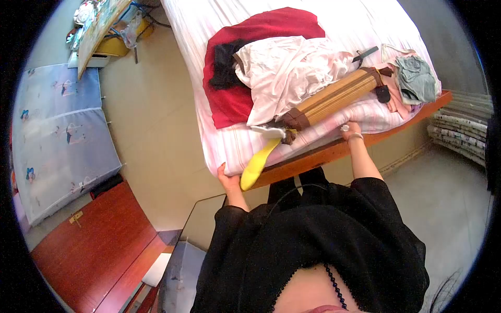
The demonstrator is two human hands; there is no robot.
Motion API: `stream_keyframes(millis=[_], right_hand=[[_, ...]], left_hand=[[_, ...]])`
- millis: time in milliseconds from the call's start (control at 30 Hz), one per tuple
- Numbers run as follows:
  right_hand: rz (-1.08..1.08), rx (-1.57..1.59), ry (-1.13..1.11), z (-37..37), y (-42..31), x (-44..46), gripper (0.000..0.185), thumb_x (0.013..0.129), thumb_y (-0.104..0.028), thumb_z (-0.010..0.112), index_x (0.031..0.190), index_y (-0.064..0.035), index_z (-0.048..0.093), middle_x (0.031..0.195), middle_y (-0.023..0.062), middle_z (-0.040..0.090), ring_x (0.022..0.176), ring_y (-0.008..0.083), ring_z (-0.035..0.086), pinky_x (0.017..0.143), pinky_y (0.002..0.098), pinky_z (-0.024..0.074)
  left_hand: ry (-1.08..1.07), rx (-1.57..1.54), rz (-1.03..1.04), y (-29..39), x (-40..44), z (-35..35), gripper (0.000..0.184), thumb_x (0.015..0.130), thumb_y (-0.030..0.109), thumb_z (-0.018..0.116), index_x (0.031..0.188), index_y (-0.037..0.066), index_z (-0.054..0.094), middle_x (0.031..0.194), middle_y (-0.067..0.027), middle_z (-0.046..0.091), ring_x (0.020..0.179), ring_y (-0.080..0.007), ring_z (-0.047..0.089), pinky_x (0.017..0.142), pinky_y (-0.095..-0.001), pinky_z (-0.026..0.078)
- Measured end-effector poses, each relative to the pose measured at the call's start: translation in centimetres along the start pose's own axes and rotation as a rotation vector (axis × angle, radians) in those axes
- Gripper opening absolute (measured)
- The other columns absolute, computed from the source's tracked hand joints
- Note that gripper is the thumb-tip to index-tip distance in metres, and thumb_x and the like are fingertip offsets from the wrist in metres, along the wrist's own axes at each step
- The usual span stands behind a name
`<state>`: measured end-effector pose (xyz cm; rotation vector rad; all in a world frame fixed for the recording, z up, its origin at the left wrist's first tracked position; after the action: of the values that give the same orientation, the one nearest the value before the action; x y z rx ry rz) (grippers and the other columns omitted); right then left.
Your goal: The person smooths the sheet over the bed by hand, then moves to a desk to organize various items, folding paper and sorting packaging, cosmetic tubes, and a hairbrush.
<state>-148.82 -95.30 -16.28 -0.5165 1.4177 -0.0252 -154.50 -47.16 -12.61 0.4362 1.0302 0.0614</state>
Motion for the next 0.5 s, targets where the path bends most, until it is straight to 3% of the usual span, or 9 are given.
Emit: stream_keyframes(millis=[100, 133, 233, 300, 333, 367, 433, 467, 500], right_hand=[[-0.044, -0.131, 0.073, -1.9, 0.4, 1.3, 0.016, 0.073, 0.001, 0.041, 0.083, -0.0029, 0.051, 0.076, 0.0091, 0.053, 0.059, 0.0227, 0.053, 0.045, 0.035, 0.0429], [-0.074, -0.356, -0.029, -2.6, 0.1, 2.8, 0.015, 0.073, -0.001, 0.042, 0.084, -0.0043, 0.051, 0.075, 0.0094, 0.053, 0.057, 0.0233, 0.054, 0.043, 0.0352, 0.0438], [-0.136, -0.646, -0.009, -2.4, -0.5, 5.1, 0.02, 0.074, -0.009, 0.043, 0.09, -0.0033, 0.053, 0.085, 0.0138, 0.054, 0.072, 0.027, 0.053, 0.059, 0.037, 0.0416], [-0.346, -1.326, -0.041, -2.6, -1.4, 8.7, 0.025, 0.075, -0.014, 0.043, 0.094, -0.0026, 0.055, 0.092, 0.0167, 0.055, 0.082, 0.0294, 0.052, 0.07, 0.0383, 0.0401], [-0.564, -1.868, -0.08, -2.7, -1.4, 10.5, 0.028, 0.076, -0.017, 0.043, 0.096, -0.0022, 0.055, 0.095, 0.0182, 0.055, 0.087, 0.0307, 0.052, 0.075, 0.0389, 0.0394], [-0.782, -2.185, -0.099, -3.5, -0.8, 12.9, 0.03, 0.076, -0.019, 0.044, 0.098, -0.0019, 0.056, 0.098, 0.0196, 0.055, 0.092, 0.0319, 0.052, 0.08, 0.0395, 0.0387], [-1.088, -1.986, 0.068, 1.3, -0.9, -3.6, 0.027, 0.073, -0.008, 0.043, 0.096, 0.0039, 0.048, 0.101, 0.0256, 0.047, 0.086, 0.0421, 0.047, 0.075, 0.0422, 0.04], [-1.32, -1.486, 0.283, -0.5, 0.5, -2.2, 0.019, 0.073, -0.011, 0.043, 0.082, 0.0049, 0.05, 0.09, 0.0246, 0.048, 0.084, 0.0389, 0.045, 0.078, 0.0457, 0.0356], [-1.443, -1.762, 0.114, -0.8, 0.7, -3.1, 0.017, 0.072, -0.007, 0.043, 0.081, 0.0068, 0.046, 0.095, 0.026, 0.046, 0.09, 0.0372, 0.043, 0.08, 0.0437, 0.0353]], left_hand=[[0.228, 0.051, -0.001, -0.9, 1.7, -3.9, 0.033, 0.066, 0.013, 0.054, 0.096, 0.001, 0.051, 0.106, -0.0148, 0.049, 0.099, -0.0313, 0.045, 0.088, -0.0481, 0.035], [0.228, 0.045, 0.005, -0.9, 2.1, -4.6, 0.033, 0.066, 0.013, 0.054, 0.096, 0.001, 0.051, 0.106, -0.0148, 0.049, 0.099, -0.0313, 0.045, 0.088, -0.0481, 0.035], [0.262, 0.194, 0.022, 0.4, 2.4, -4.9, 0.034, 0.067, 0.009, 0.056, 0.099, -0.001, 0.049, 0.104, -0.0155, 0.049, 0.097, -0.0311, 0.046, 0.086, -0.0447, 0.037], [0.421, 0.329, 0.177, 1.7, 1.8, -4.1, 0.042, 0.067, 0.005, 0.058, 0.105, -0.005, 0.044, 0.11, -0.0153, 0.044, 0.097, -0.0306, 0.046, 0.085, -0.0417, 0.039], [0.575, 0.429, 0.285, 1.9, 1.7, -4.2, 0.046, 0.066, 0.006, 0.059, 0.108, -0.004, 0.041, 0.114, -0.0161, 0.041, 0.098, -0.0312, 0.046, 0.085, -0.0425, 0.038], [0.745, 0.538, 0.376, 2.0, 1.5, -4.2, 0.051, 0.066, 0.006, 0.061, 0.111, -0.003, 0.038, 0.117, -0.0168, 0.037, 0.099, -0.0318, 0.046, 0.085, -0.0433, 0.038], [0.866, 1.907, 0.764, 3.5, -3.5, 1.5, 0.055, 0.067, 0.009, 0.061, 0.115, 0.001, 0.035, 0.123, -0.0192, 0.029, 0.1, -0.034, 0.045, 0.084, -0.0451, 0.037], [0.545, 2.059, 0.964, 3.1, -0.5, -2.2, 0.052, 0.07, 0.013, 0.059, 0.117, 0.006, 0.036, 0.122, -0.0218, 0.032, 0.104, -0.0344, 0.042, 0.085, -0.045, 0.035], [0.512, 2.063, 0.969, 3.0, -0.4, -3.6, 0.052, 0.07, 0.013, 0.059, 0.117, 0.006, 0.036, 0.122, -0.0218, 0.032, 0.104, -0.0344, 0.042, 0.085, -0.045, 0.035]])
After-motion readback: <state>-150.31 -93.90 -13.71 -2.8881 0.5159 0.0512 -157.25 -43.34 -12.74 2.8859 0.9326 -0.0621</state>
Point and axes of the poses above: each hand's wrist, its own x-axis towards the middle knuckle, its own z-axis out of the palm, y = z × x, the point moved 2 cm from there along x, towards the middle knuckle
